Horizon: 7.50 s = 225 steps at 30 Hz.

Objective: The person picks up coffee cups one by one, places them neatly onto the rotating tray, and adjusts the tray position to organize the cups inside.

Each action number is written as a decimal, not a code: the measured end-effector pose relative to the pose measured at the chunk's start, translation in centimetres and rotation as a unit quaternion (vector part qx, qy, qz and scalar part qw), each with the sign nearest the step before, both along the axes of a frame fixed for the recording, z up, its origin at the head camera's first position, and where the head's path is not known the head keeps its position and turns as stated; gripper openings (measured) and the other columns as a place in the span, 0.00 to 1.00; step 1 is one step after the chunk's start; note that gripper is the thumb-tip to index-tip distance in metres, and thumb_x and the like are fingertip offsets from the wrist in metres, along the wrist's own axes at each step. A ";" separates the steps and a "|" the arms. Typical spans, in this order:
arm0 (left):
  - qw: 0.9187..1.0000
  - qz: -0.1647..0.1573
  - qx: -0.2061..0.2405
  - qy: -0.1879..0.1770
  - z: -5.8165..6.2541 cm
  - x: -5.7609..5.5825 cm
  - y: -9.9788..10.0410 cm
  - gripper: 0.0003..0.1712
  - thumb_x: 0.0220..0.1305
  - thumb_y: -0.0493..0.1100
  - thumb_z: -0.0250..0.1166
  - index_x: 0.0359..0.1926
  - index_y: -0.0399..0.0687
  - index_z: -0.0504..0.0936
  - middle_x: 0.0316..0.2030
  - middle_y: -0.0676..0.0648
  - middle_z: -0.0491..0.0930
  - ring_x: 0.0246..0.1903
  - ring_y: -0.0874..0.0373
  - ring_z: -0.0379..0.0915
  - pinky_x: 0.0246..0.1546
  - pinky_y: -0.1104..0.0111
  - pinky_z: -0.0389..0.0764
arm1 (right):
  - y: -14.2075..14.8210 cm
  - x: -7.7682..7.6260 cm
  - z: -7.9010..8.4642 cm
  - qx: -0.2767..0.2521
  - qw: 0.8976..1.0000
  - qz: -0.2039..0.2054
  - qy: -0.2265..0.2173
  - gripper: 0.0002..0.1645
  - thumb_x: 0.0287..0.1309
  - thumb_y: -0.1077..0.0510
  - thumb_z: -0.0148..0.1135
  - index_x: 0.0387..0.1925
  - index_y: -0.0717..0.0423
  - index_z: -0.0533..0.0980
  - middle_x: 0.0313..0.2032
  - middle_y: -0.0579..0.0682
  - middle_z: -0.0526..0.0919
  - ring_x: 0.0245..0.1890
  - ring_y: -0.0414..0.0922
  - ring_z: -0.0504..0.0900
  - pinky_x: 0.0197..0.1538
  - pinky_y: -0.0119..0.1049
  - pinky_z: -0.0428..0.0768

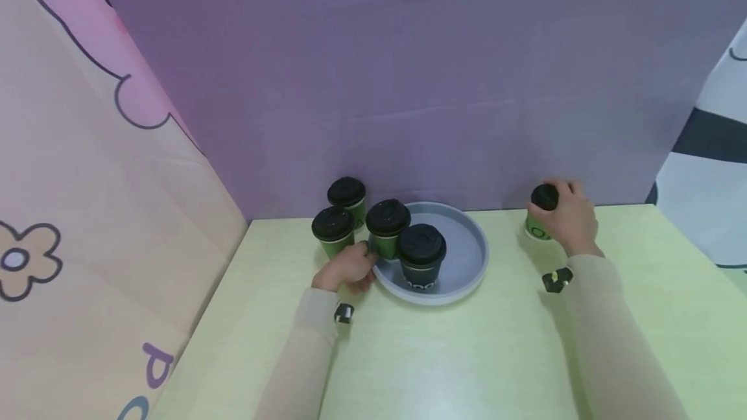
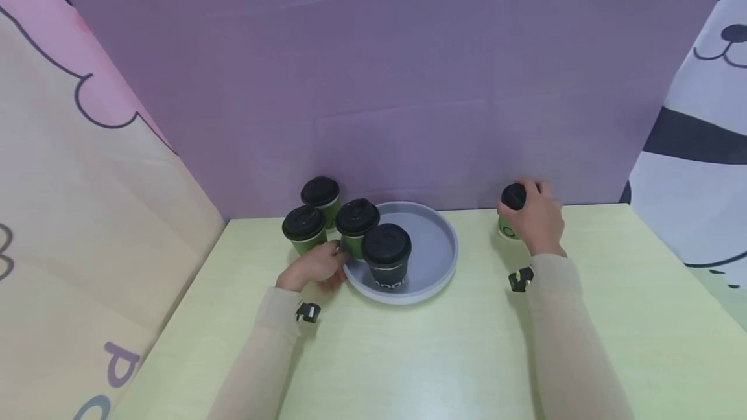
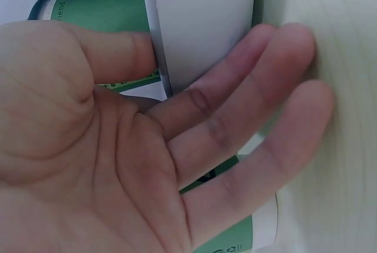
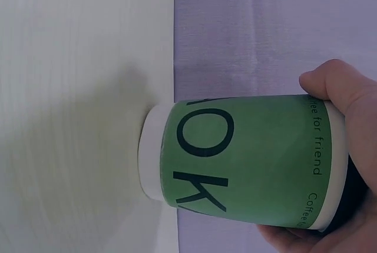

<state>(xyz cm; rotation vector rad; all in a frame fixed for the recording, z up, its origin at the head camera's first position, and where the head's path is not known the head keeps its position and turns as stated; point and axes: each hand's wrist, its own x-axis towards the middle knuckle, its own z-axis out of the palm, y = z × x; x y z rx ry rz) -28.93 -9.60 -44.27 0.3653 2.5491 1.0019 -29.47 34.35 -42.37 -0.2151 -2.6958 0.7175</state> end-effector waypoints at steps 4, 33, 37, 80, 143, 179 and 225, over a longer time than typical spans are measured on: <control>1.000 0.001 -0.003 0.001 0.0 0.0 0.0 0.16 0.80 0.46 0.47 0.49 0.38 0.76 0.31 0.41 0.85 0.23 0.50 0.83 0.26 0.60 0.86 | 0.0 0.2 -0.1 -0.010 1.000 -0.006 0.004 0.45 0.66 0.38 0.62 0.76 0.54 0.60 0.72 0.72 0.56 0.58 0.80 0.64 0.47 0.77 0.73; 0.999 0.038 0.021 0.013 -0.4 0.1 0.4 0.17 0.80 0.44 0.47 0.54 0.36 0.74 0.29 0.39 0.85 0.22 0.49 0.84 0.25 0.60 0.85 | -1.4 1.2 -0.6 -0.016 0.999 -0.011 0.048 0.40 0.65 0.44 0.65 0.73 0.54 0.64 0.71 0.70 0.60 0.56 0.75 0.65 0.46 0.73 0.73; 0.999 0.038 0.013 0.025 -0.3 0.1 0.3 0.17 0.80 0.45 0.47 0.52 0.35 0.75 0.28 0.39 0.85 0.21 0.47 0.84 0.26 0.60 0.85 | -1.8 1.3 0.2 -0.022 0.999 -0.003 0.048 0.41 0.65 0.44 0.65 0.74 0.53 0.64 0.71 0.71 0.60 0.57 0.76 0.65 0.49 0.74 0.72; 0.996 -0.010 -0.081 -0.032 1.3 1.0 0.3 0.25 0.81 0.54 0.46 0.37 0.42 0.80 0.26 0.42 0.84 0.24 0.50 0.81 0.31 0.60 0.82 | -6.7 4.5 7.4 -0.021 0.985 0.168 -0.017 0.48 0.71 0.31 0.52 0.75 0.60 0.58 0.70 0.70 0.66 0.65 0.71 0.69 0.61 0.71 0.68; 0.987 0.112 -0.023 0.112 0.2 0.0 2.5 0.14 0.69 0.35 0.56 0.52 0.36 0.80 0.25 0.44 0.85 0.17 0.57 0.82 0.28 0.66 0.82 | -14.2 6.4 6.0 0.082 0.934 0.337 -0.090 0.57 0.52 0.38 0.77 0.74 0.58 0.62 0.65 0.60 0.69 0.60 0.56 0.74 0.58 0.58 0.79; 0.994 0.087 -0.019 0.068 0.8 0.2 1.8 0.21 0.71 0.39 0.56 0.61 0.34 0.76 0.22 0.44 0.84 0.20 0.53 0.85 0.32 0.67 0.83 | -16.3 6.6 3.6 0.122 0.933 0.332 -0.064 0.55 0.55 0.35 0.74 0.73 0.57 0.60 0.67 0.64 0.66 0.62 0.64 0.70 0.54 0.61 0.80; 0.987 0.119 -0.020 0.103 -0.2 0.0 2.7 0.20 0.71 0.35 0.53 0.61 0.37 0.77 0.22 0.45 0.84 0.17 0.53 0.84 0.22 0.68 0.81 | -9.0 3.1 3.1 -0.004 0.977 0.197 -0.081 0.25 0.79 0.50 0.46 0.64 0.63 0.72 0.59 0.67 0.78 0.57 0.65 0.78 0.55 0.63 0.76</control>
